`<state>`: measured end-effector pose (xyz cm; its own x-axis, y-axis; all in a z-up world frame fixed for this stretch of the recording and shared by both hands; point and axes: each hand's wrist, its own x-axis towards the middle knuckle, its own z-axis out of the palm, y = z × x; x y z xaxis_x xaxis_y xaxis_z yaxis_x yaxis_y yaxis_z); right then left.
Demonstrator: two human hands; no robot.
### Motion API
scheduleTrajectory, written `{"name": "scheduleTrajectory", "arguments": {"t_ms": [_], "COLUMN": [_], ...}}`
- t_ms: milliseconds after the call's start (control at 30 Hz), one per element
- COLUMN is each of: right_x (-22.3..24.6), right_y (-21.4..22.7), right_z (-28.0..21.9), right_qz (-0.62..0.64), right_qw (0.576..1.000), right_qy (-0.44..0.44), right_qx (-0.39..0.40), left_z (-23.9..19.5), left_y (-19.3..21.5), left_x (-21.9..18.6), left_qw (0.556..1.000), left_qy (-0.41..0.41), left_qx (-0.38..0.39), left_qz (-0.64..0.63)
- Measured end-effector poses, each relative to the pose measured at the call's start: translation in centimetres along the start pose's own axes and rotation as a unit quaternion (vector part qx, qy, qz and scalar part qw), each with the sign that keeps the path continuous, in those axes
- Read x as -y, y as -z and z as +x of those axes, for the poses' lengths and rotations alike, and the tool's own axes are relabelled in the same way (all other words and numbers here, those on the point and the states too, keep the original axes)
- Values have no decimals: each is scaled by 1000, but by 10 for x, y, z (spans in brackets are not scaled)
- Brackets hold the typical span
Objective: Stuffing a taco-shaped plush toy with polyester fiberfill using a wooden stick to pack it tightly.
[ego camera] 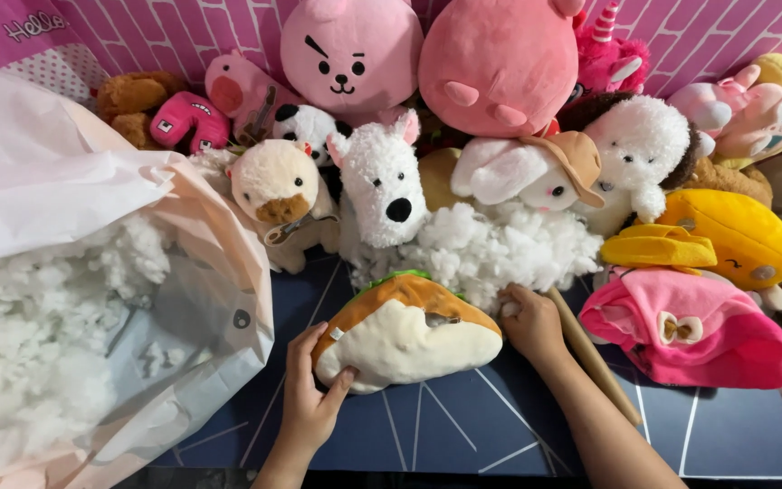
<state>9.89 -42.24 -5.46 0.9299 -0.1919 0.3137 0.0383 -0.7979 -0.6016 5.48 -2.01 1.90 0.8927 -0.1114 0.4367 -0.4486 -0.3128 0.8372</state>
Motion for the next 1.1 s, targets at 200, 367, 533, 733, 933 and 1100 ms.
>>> {"name": "scheduleTrajectory", "arguments": {"t_ms": [200, 367, 533, 733, 933, 1100], "right_x": [8, 28, 35, 53, 52, 19], "right_y": [8, 30, 45, 57, 55, 39], "right_z": [-5, -7, -3, 0, -1, -8], "right_qz": [-43, -43, -51, -33, -5, 36], "right_qw": [997, 999, 998, 990, 992, 994], "right_qy": [45, -1, -13, -87, -78, 20], "right_qx": [-36, -2, 44, 108, 99, -97], "left_z": [-2, 11, 35, 84, 120, 117], "left_y": [-2, 0, -3, -1, -1, -1], "left_x": [2, -16, -18, -16, -17, -5], "left_qw": [1000, 987, 994, 994, 971, 968], "left_qy": [26, 149, 81, 85, 116, 95], "left_qx": [-7, 21, 25, 67, 197, 177], "left_qz": [5, -49, -62, -35, -73, -150]}}
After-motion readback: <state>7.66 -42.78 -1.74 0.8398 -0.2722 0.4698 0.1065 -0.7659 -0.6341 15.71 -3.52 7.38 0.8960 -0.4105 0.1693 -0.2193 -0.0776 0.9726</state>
